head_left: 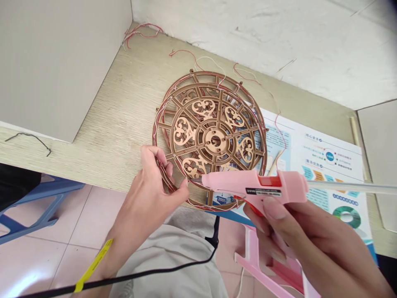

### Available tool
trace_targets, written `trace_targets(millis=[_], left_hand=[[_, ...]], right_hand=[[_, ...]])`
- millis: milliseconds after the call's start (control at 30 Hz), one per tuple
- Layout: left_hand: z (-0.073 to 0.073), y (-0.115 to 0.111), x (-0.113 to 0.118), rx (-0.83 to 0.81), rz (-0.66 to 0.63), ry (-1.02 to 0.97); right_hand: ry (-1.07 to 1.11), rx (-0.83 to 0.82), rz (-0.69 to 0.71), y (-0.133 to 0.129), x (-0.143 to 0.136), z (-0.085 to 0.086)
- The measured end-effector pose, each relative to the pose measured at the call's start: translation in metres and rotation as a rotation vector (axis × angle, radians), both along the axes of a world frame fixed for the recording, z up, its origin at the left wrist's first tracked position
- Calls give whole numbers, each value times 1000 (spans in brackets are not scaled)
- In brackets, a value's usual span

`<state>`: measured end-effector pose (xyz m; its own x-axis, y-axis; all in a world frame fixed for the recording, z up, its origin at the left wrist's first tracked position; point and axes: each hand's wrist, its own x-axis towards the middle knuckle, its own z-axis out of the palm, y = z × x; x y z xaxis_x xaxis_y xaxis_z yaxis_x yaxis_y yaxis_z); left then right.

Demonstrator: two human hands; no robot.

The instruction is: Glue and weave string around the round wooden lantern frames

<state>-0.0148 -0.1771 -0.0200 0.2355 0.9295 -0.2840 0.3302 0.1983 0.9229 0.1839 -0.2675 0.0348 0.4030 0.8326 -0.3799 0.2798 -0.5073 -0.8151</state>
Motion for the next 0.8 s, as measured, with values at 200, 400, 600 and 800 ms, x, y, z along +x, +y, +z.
trace_targets(millis=[200, 400, 600, 800], left_hand=[[1, 1, 1, -3, 10, -11], [0, 0, 0, -7, 20, -16], [-1, 0, 0, -6, 13, -5], [-1, 0, 0, -7, 8, -10]], right_hand=[[30, -18, 127, -1, 12, -2], [61, -71, 179, -2, 22, -1], [-13, -92, 191, -2, 21, -3], [-41, -16, 178, -12, 23, -10]])
